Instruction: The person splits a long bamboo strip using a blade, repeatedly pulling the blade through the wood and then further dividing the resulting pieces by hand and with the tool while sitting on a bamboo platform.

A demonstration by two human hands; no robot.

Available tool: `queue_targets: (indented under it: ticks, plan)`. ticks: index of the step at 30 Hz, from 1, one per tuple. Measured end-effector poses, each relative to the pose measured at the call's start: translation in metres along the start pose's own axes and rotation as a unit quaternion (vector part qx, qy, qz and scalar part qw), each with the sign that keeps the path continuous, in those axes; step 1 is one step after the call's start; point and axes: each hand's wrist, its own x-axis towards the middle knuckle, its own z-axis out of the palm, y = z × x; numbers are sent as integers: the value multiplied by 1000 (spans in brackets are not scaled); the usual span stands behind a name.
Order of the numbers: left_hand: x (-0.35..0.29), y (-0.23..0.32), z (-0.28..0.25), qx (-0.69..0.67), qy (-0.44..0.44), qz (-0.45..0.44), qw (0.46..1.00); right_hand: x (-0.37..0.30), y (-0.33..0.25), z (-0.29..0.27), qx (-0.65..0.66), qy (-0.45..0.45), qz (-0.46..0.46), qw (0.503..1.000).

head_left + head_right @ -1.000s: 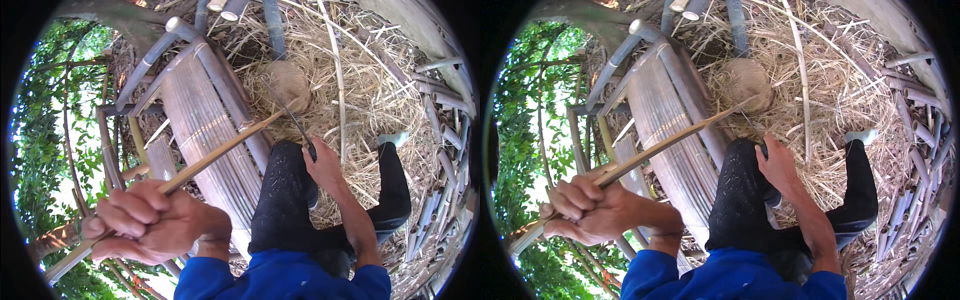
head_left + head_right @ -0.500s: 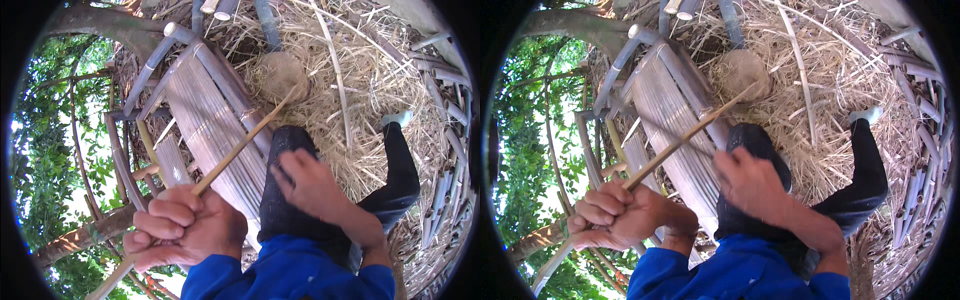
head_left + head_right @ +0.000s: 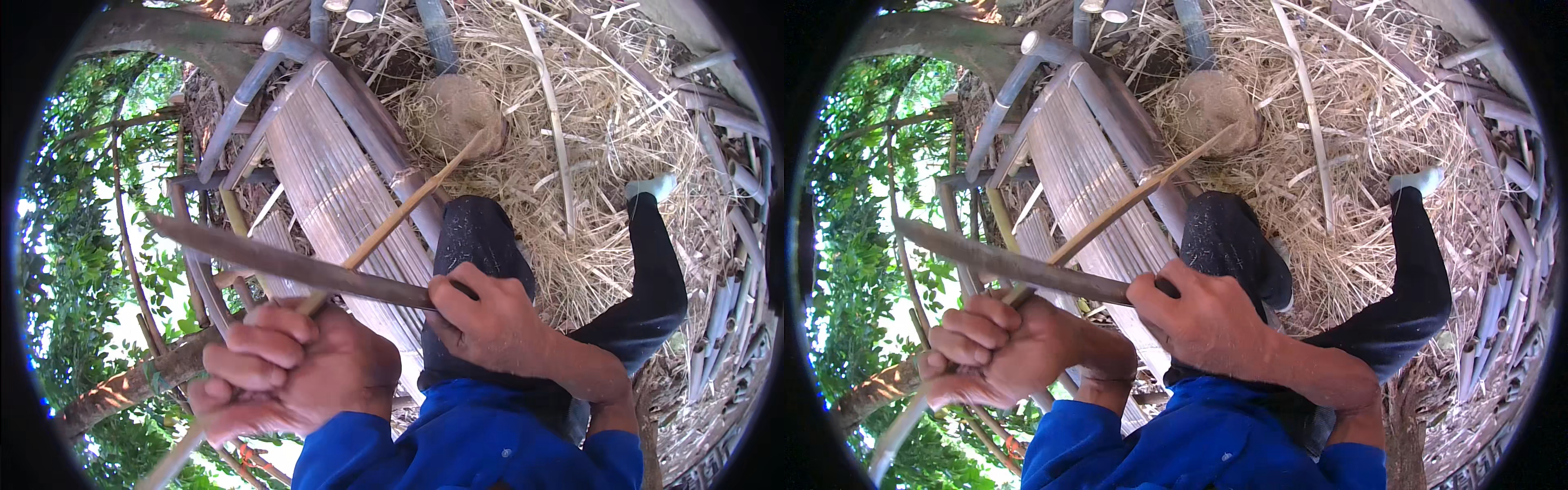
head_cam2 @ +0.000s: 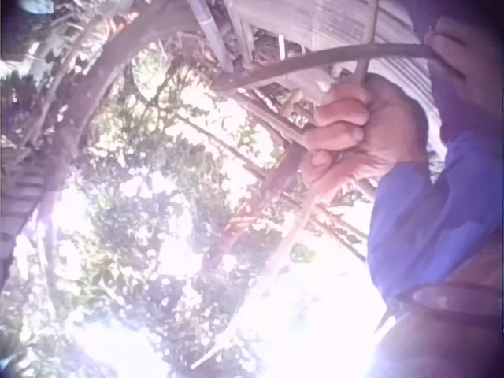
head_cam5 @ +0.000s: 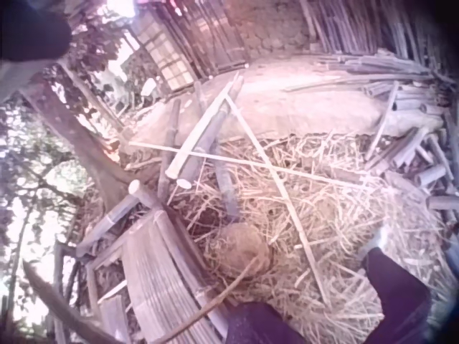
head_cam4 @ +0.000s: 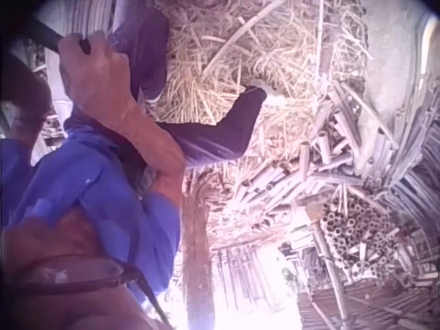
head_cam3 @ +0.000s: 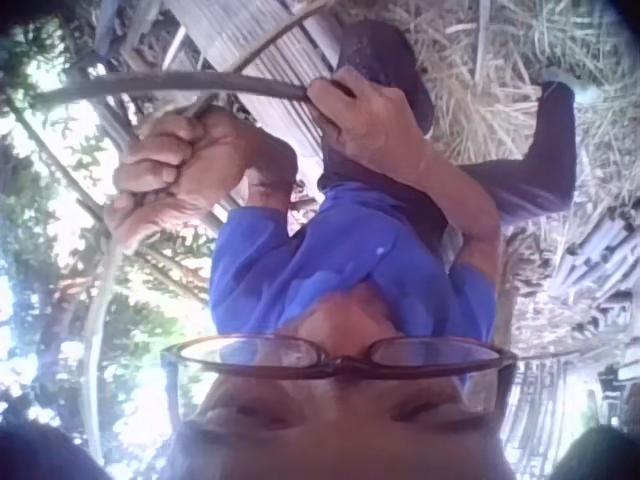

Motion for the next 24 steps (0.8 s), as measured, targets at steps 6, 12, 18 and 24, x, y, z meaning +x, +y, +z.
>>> queue_targets:
  ticks: [6,12,18,24]
  plan:
    - [-6,5,-5,11,-25,7,1000,1,26,2,-99,1,53,994]
    - [-10,3,-1,-22,3,13,1000,-10,19,4,-23,6,8,1000]
    - [-3,4,-8,-18,-12,-11,1000,-6,33,4,-80,8,40,996]
    - [2,0,-11,-21,-19,3,1000,3,94,17,-156,41,106,981]
